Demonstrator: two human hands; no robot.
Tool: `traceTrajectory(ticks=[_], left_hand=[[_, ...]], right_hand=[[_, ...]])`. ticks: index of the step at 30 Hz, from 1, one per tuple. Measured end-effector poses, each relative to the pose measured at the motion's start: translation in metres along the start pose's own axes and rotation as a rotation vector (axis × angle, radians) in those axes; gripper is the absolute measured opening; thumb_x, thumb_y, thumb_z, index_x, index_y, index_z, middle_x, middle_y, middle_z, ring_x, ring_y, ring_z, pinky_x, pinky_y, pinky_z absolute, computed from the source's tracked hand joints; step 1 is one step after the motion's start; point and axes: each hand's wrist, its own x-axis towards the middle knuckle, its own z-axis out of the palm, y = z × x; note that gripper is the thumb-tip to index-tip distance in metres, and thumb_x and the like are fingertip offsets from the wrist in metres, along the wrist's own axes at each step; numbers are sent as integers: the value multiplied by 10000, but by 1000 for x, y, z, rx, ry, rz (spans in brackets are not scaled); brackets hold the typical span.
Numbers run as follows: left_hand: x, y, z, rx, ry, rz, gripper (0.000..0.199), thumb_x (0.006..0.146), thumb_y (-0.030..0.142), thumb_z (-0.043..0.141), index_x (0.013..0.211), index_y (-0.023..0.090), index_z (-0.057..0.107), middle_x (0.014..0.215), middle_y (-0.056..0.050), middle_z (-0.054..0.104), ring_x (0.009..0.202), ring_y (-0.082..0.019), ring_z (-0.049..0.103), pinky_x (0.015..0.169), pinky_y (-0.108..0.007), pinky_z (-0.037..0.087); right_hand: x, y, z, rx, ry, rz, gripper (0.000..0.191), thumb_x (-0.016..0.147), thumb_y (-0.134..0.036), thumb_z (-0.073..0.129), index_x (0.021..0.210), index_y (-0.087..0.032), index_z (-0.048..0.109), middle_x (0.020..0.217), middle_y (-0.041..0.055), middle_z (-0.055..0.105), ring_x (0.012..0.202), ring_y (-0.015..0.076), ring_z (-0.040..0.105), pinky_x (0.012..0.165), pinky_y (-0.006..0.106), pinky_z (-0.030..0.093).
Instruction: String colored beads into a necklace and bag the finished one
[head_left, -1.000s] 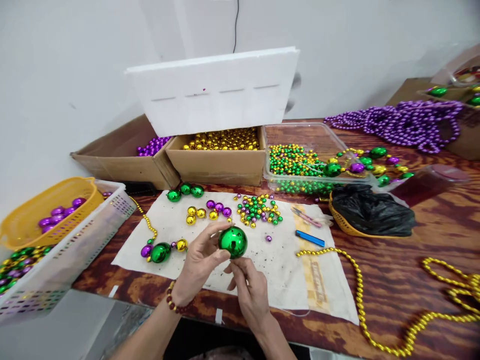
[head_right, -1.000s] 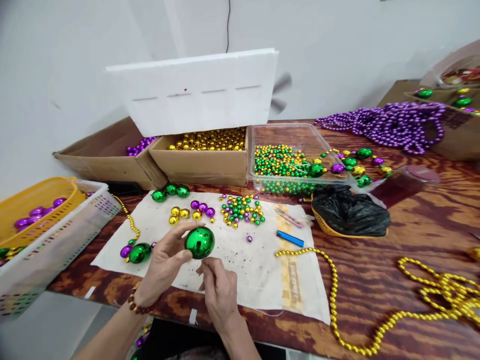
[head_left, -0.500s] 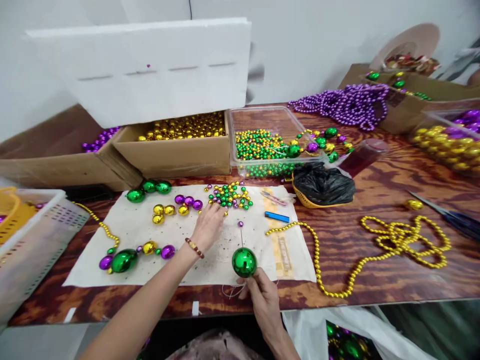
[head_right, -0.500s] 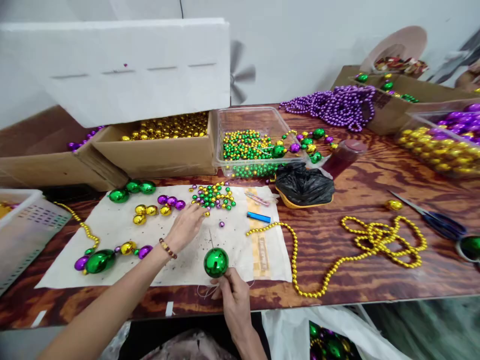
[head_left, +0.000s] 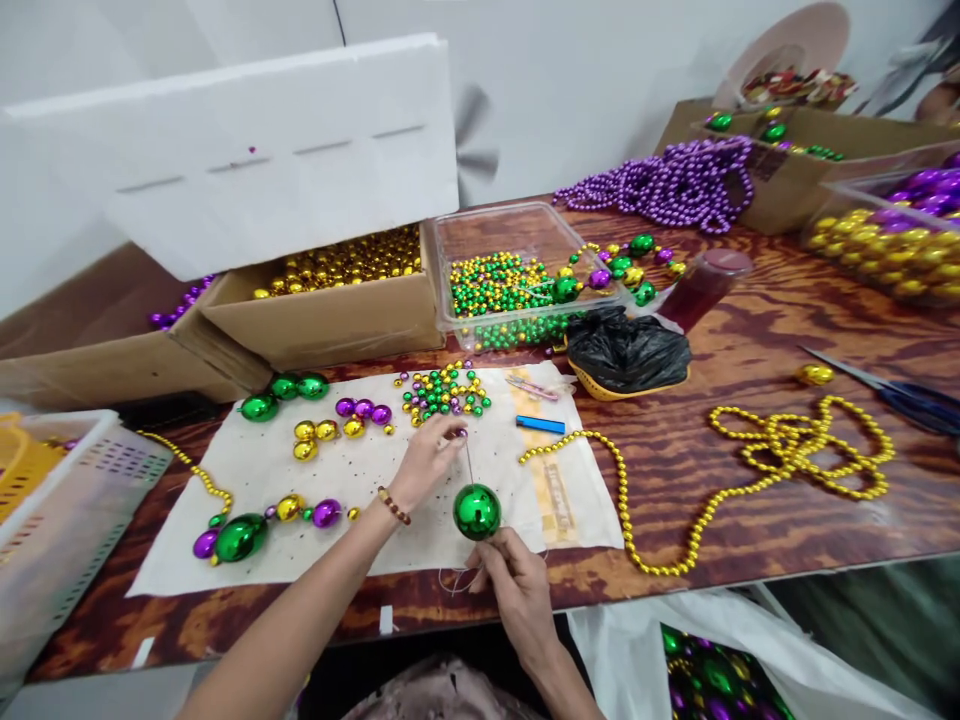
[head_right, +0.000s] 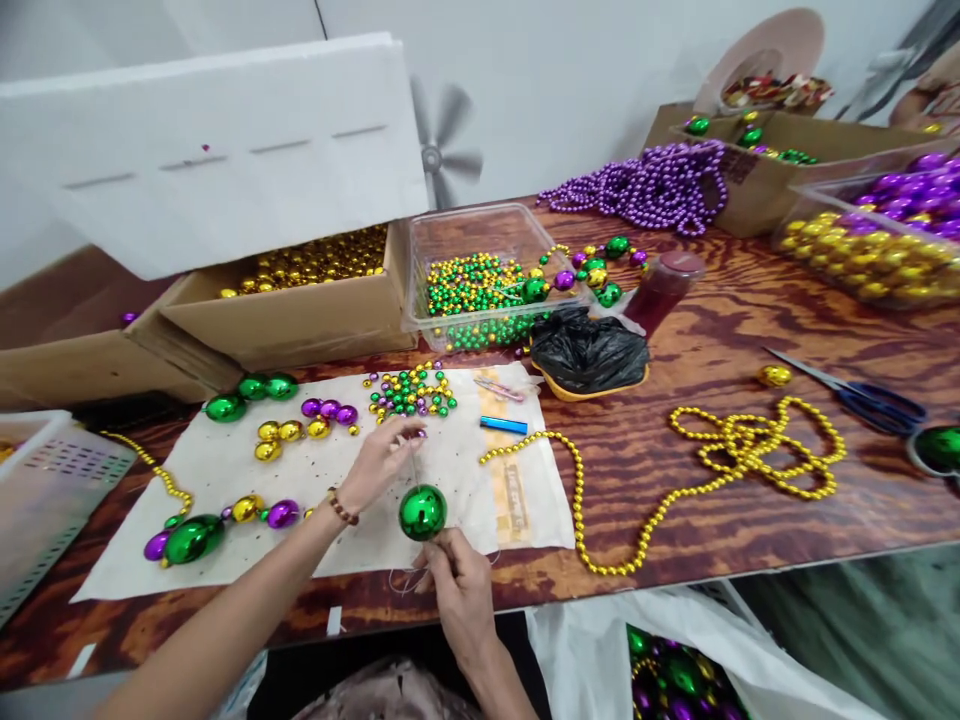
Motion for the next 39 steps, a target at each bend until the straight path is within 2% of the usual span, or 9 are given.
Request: traceTrajectory(ticks=[3, 5, 13, 22, 25, 29, 32, 34, 39], left_hand=[[-12, 17, -21, -674, 83, -246, 203, 872, 330, 678, 1016, 188, 688, 935, -43, 659, 800, -159, 611, 777, -306, 480], [-23, 28, -34, -957, 85, -339, 243, 830, 356, 744, 980, 168, 706, 937, -43, 667, 801, -153, 641, 788, -298, 507], [-51, 33, -55, -1246, 135, -406, 255, 792, 273, 809, 980, 128, 718, 865, -53, 701, 789, -160, 698, 824, -309, 572], [-55, 28, -61, -1215, 200, -393, 264, 782, 267, 810, 988, 136, 710, 865, -40, 691, 772, -174, 706, 840, -357, 582], [-56, 30, -54, -1170, 220, -405, 290, 757, 262, 826, 991, 138, 709, 831, -31, 681, 776, -170, 694, 820, -330, 572], [-57, 36, -30, -1181, 250, -445, 287, 747, 336, 823, 903, 135, 691, 830, -31, 662, 790, -162, 684, 713, -237, 530], [-55, 40, -17, -1187, 312, -432, 282, 766, 390, 781, 863, 159, 653, 760, -4, 633, 709, -154, 671, 657, -233, 505], [-53, 43, -15, -1048, 257, -403, 247, 792, 387, 732, 846, 160, 654, 704, -5, 629, 643, -148, 641, 610, -233, 478], [-52, 56, -13, -456, -126, -164, 110, 806, 213, 616, 781, 153, 704, 774, -30, 686, 742, -148, 616, 735, -245, 455]], right_hand=[[0, -2, 2, -9, -37, -36, 234, 980, -332, 509, 827, -192, 617, 618, -19, 642, 508, 124, 633, 540, 200, 490], [0, -2, 3, -18, -63, -67, 235, 985, -323, 501, 832, -192, 623, 656, -7, 660, 521, 121, 634, 546, 198, 493], [1, -8, 12, -104, -132, -119, 213, 988, -296, 497, 856, -198, 632, 647, -15, 649, 530, 118, 644, 552, 188, 496], [-1, -13, 18, -117, -136, -52, 232, 989, -340, 502, 851, -200, 626, 655, -8, 669, 537, 125, 663, 539, 186, 516], [5, -15, 25, -115, -94, -50, 200, 988, -357, 509, 1019, -194, 620, 689, -6, 700, 539, 129, 670, 582, 207, 546], [15, -18, 39, -134, -48, -82, 398, 988, -363, 504, 1336, -174, 472, 806, 19, 747, 507, 128, 645, 586, 244, 563], [22, -23, 38, -141, -70, -113, 508, 970, -357, 539, 1429, -182, 410, 861, 34, 750, 540, 136, 649, 582, 256, 565], [30, -30, 27, -141, -30, -125, 468, 951, -364, 574, 1382, -202, 491, 907, 39, 738, 542, 128, 634, 570, 257, 560], [58, -50, -9, -34, 88, -87, 237, 859, -380, 701, 977, -178, 739, 833, 37, 700, 457, 83, 513, 452, 231, 450]])
